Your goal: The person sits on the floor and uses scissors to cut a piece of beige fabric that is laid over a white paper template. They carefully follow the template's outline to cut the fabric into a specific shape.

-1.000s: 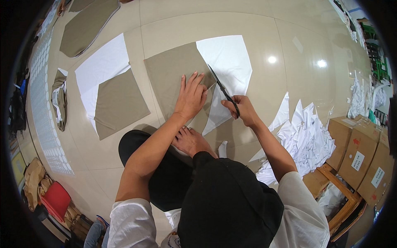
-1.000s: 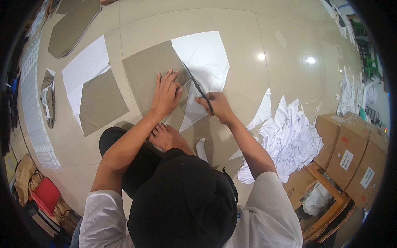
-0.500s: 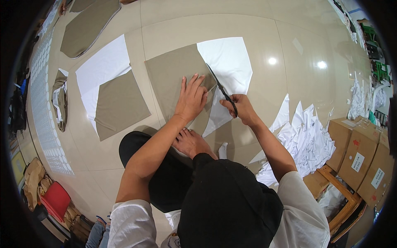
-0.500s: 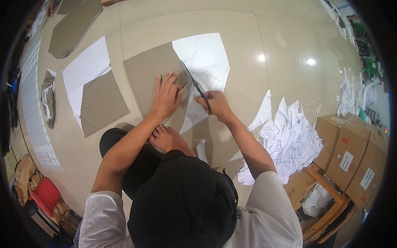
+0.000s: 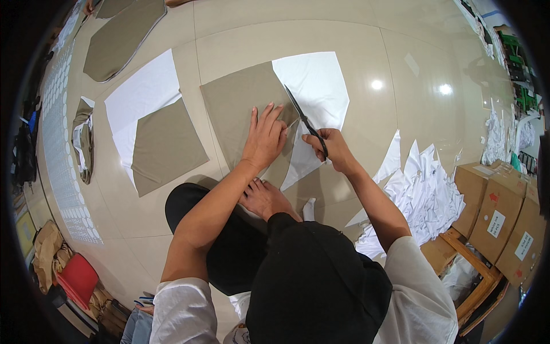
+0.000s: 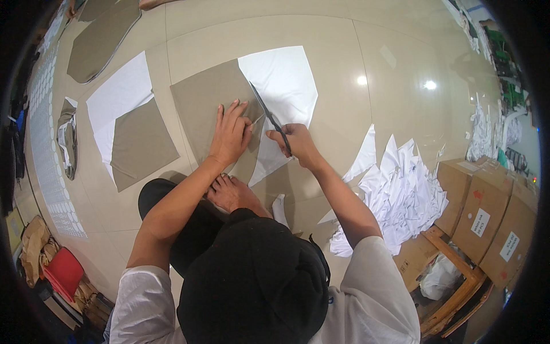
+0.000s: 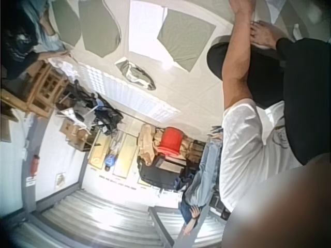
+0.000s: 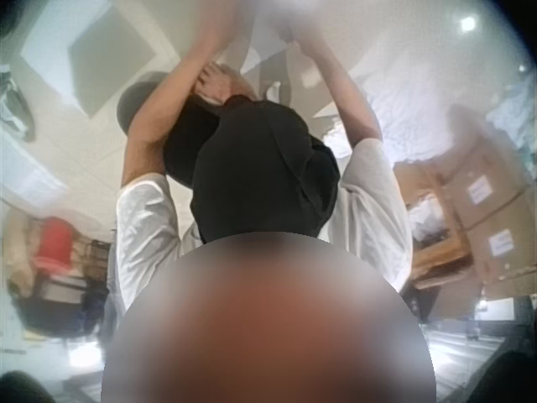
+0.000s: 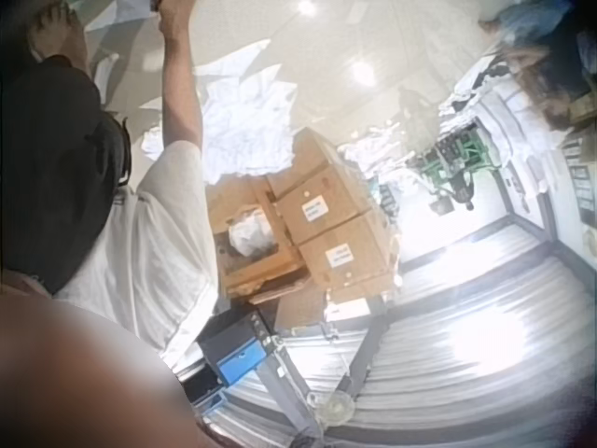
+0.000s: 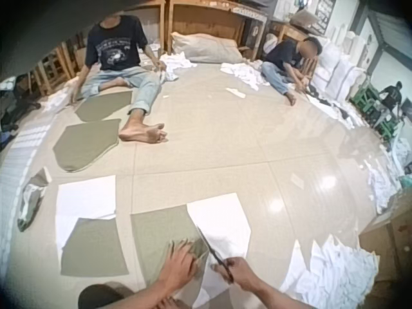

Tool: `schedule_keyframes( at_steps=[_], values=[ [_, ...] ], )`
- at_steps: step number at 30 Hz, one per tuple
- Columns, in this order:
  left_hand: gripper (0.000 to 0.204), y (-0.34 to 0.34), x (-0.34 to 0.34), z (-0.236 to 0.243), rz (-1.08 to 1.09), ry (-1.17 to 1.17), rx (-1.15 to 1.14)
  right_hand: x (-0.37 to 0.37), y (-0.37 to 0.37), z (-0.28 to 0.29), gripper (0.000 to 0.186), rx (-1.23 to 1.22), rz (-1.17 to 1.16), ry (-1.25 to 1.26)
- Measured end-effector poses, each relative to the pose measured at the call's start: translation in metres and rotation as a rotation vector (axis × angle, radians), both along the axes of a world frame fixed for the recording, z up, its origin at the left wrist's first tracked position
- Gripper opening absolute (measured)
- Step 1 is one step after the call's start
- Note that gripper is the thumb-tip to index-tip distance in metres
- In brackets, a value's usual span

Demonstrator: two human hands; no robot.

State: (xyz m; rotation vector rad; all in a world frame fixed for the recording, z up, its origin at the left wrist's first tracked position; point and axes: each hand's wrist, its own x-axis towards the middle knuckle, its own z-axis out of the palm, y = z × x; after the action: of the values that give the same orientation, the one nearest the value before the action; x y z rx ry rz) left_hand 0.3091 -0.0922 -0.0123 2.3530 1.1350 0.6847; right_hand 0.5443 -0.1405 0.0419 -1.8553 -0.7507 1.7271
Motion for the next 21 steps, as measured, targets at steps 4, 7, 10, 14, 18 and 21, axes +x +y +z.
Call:
schedule_keyframes(
  at_steps=[4, 7, 10, 14, 18, 21],
  values=[
    [0.014, 0.0, -0.003, -0.001, -0.008, 0.027, -0.004, -0.005, 0.012, 0.0, 0.041, 0.012, -0.007, 0.004],
    [0.014, 0.0, -0.001, -0.001, -0.009, 0.011, -0.002, -0.003, 0.015, -0.005, 0.04, 0.019, -0.006, 0.009],
    [0.014, 0.0, -0.002, -0.002, -0.008, 0.003, -0.003, -0.004, 0.017, -0.007, 0.042, 0.021, -0.007, 0.007],
    [0.014, 0.0, -0.003, -0.002, -0.01, 0.011, -0.005, -0.005, 0.018, -0.009, 0.041, 0.019, -0.012, 0.003],
    [0.014, 0.0, -0.002, -0.001, -0.009, 0.014, -0.007, -0.003, 0.018, -0.013, 0.041, 0.019, 0.0, -0.006],
    [0.014, 0.001, -0.002, -0.001, -0.011, 0.021, -0.017, -0.001, 0.017, -0.015, 0.04, 0.017, 0.011, 0.009]
  ],
)
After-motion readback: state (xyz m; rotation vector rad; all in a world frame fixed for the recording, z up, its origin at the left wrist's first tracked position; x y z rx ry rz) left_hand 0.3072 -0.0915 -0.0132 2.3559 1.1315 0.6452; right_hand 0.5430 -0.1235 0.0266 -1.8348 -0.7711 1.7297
